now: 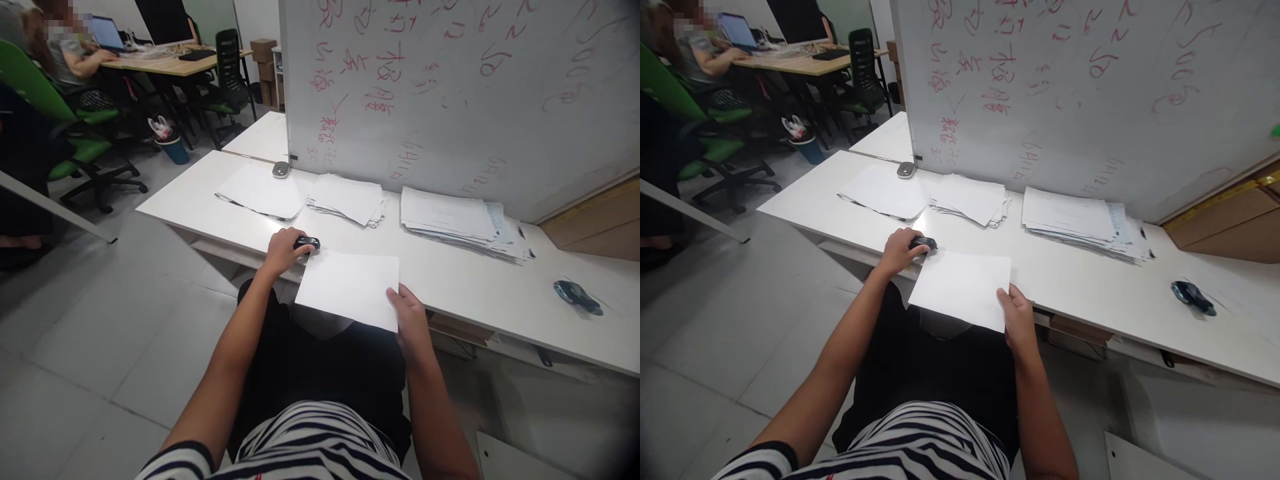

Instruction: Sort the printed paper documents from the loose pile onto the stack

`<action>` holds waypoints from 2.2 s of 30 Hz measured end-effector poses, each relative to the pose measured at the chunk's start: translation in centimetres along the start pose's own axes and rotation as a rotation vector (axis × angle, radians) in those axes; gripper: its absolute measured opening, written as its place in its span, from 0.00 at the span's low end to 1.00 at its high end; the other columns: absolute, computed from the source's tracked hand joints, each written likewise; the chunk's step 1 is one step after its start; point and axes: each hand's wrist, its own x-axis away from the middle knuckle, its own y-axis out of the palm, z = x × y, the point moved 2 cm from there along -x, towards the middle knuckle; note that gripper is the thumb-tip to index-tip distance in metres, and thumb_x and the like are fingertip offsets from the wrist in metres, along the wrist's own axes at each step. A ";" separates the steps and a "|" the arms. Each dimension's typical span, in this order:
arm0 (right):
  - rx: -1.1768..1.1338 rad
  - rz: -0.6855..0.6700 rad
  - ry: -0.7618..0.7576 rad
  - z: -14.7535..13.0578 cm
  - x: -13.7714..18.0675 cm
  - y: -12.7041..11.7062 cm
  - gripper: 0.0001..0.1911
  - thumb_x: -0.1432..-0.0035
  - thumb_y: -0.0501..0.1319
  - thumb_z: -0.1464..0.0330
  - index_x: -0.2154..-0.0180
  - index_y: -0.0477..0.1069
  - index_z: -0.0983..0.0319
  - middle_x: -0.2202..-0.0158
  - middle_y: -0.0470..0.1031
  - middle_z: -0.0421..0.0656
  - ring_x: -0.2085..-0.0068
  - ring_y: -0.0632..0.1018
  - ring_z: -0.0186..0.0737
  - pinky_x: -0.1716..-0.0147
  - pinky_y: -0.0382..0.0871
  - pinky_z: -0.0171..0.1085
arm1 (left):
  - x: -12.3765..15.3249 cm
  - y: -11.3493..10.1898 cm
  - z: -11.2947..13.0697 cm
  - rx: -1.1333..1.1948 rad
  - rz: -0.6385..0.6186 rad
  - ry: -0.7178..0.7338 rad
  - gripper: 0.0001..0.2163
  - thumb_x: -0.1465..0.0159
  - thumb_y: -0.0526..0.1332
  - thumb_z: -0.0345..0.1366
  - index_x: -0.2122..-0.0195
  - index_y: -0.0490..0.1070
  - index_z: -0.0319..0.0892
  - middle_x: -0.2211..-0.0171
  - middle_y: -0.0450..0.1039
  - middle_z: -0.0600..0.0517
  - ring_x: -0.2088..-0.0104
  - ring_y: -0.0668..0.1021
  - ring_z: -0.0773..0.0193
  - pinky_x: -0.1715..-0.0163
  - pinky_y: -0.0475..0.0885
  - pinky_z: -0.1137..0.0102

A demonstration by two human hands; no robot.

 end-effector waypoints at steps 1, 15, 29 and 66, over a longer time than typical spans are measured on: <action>-0.004 0.007 0.001 0.0 0.0 0.0 0.23 0.50 0.66 0.57 0.53 0.74 0.60 0.62 0.80 0.44 0.60 0.79 0.47 0.60 0.73 0.42 | 0.0 0.1 0.0 -0.002 -0.001 0.002 0.16 0.40 0.59 0.50 0.57 0.71 0.46 0.61 0.74 0.51 0.59 0.72 0.57 0.59 0.63 0.63; -0.016 0.053 0.025 0.3 -0.3 -0.5 0.22 0.53 0.68 0.58 0.56 0.75 0.60 0.64 0.80 0.43 0.63 0.80 0.46 0.64 0.74 0.42 | 0.1 -0.3 0.3 0.021 -0.034 -0.008 0.15 0.39 0.58 0.50 0.58 0.70 0.46 0.61 0.74 0.51 0.59 0.71 0.57 0.60 0.63 0.63; -0.073 0.024 0.080 0.5 -0.8 -0.8 0.25 0.54 0.69 0.56 0.55 0.74 0.61 0.65 0.80 0.44 0.65 0.80 0.46 0.67 0.75 0.40 | 0.0 -0.3 0.1 0.016 -0.068 0.003 0.16 0.40 0.59 0.50 0.57 0.71 0.46 0.60 0.74 0.51 0.57 0.72 0.57 0.58 0.63 0.63; -0.092 0.022 0.068 1.2 -1.1 -0.6 0.22 0.54 0.68 0.56 0.57 0.75 0.60 0.65 0.81 0.43 0.67 0.80 0.46 0.68 0.74 0.40 | 0.1 0.4 0.1 -0.069 -0.023 0.036 0.16 0.41 0.60 0.52 0.58 0.72 0.48 0.60 0.75 0.50 0.58 0.72 0.56 0.58 0.62 0.63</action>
